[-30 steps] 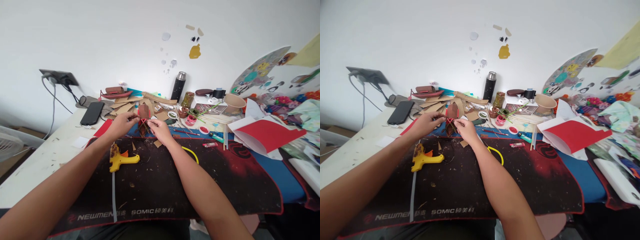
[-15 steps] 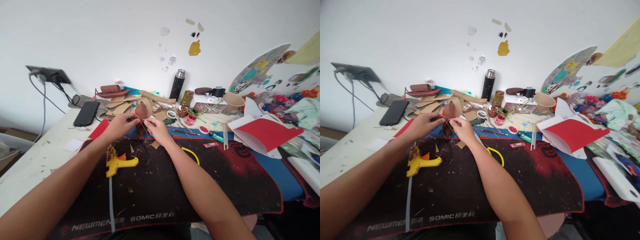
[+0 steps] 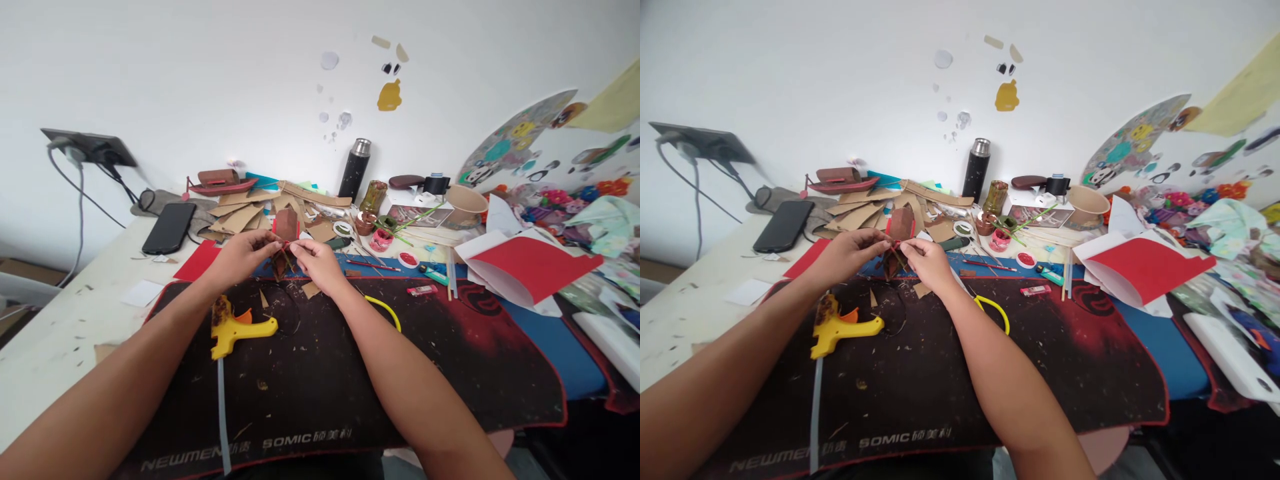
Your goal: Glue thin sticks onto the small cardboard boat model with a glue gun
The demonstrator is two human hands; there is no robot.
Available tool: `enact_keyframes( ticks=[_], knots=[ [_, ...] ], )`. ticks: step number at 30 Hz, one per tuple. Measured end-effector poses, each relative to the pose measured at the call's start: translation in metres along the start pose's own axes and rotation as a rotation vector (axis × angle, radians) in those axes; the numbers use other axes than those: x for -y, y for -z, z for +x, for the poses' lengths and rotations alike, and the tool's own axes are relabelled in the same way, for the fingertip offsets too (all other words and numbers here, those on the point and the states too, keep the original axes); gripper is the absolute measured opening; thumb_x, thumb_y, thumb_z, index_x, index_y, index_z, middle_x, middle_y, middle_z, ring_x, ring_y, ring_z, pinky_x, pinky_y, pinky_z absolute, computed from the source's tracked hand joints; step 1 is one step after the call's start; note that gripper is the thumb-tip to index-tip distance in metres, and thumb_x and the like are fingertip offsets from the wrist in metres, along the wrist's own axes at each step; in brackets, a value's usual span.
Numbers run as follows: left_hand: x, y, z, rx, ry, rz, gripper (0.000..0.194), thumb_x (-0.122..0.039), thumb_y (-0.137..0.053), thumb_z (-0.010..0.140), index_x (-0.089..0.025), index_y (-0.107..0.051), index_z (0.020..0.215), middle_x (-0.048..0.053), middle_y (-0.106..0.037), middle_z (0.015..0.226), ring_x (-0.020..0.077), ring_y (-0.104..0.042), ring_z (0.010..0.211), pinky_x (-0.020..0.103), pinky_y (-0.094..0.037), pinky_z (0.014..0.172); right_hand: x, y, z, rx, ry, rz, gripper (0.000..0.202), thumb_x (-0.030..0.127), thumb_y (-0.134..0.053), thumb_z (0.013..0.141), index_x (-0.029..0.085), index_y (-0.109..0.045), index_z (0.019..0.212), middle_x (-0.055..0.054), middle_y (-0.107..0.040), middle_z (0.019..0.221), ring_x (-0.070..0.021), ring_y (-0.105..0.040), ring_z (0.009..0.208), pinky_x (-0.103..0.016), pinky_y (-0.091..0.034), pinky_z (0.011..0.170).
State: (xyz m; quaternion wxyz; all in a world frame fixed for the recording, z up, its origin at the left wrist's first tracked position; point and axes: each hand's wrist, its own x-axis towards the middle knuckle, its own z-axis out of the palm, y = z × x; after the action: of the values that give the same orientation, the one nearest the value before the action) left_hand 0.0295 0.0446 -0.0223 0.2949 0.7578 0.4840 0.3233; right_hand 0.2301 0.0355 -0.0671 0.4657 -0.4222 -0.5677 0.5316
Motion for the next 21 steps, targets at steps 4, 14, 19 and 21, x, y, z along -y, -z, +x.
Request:
enact_keyframes(
  ticks=[4, 14, 19, 21],
  knots=[
    [0.0038, 0.0004, 0.0, -0.007, 0.01, -0.004, 0.041, -0.059, -0.061, 0.088, -0.021, -0.077, 0.093, 0.003, -0.08, 0.091, 0.024, -0.07, 0.086, 0.032, -0.052, 0.083, -0.003, 0.0006, 0.0008, 0.007, -0.01, -0.019, 0.033, 0.051, -0.068, 0.094, 0.018, -0.073, 0.1, 0.006, -0.049, 0.058, -0.0116, -0.043, 0.053, -0.025, -0.033, 0.053],
    [0.0073, 0.0015, 0.0024, 0.031, 0.009, -0.029, 0.042, -0.06, -0.061, 0.089, -0.022, -0.077, 0.093, 0.004, -0.08, 0.091, 0.0242, -0.069, 0.086, 0.033, -0.051, 0.083, -0.0076, 0.0067, -0.002, 0.024, 0.128, -0.386, 0.021, 0.036, -0.068, 0.094, 0.018, -0.078, 0.096, 0.001, -0.067, 0.076, -0.0143, -0.053, 0.067, -0.027, -0.039, 0.066],
    [0.0095, 0.003, 0.0036, 0.044, 0.018, -0.036, 0.045, -0.063, -0.061, 0.088, -0.021, -0.077, 0.093, 0.004, -0.079, 0.09, 0.0239, -0.068, 0.084, 0.033, -0.051, 0.085, -0.0061, 0.0075, -0.0039, 0.012, 0.127, -0.415, 0.02, 0.034, -0.067, 0.095, 0.018, -0.079, 0.094, 0.002, -0.064, 0.073, -0.014, -0.051, 0.066, -0.027, -0.037, 0.065],
    [0.0091, 0.0034, 0.0034, 0.044, 0.013, -0.045, 0.046, -0.064, -0.061, 0.089, -0.021, -0.078, 0.094, 0.004, -0.08, 0.091, 0.0241, -0.068, 0.085, 0.033, -0.052, 0.085, -0.006, 0.0077, -0.0046, 0.011, 0.126, -0.416, 0.022, 0.036, -0.067, 0.096, 0.019, -0.08, 0.096, 0.001, -0.065, 0.074, -0.0143, -0.051, 0.066, -0.027, -0.037, 0.065]
  ],
)
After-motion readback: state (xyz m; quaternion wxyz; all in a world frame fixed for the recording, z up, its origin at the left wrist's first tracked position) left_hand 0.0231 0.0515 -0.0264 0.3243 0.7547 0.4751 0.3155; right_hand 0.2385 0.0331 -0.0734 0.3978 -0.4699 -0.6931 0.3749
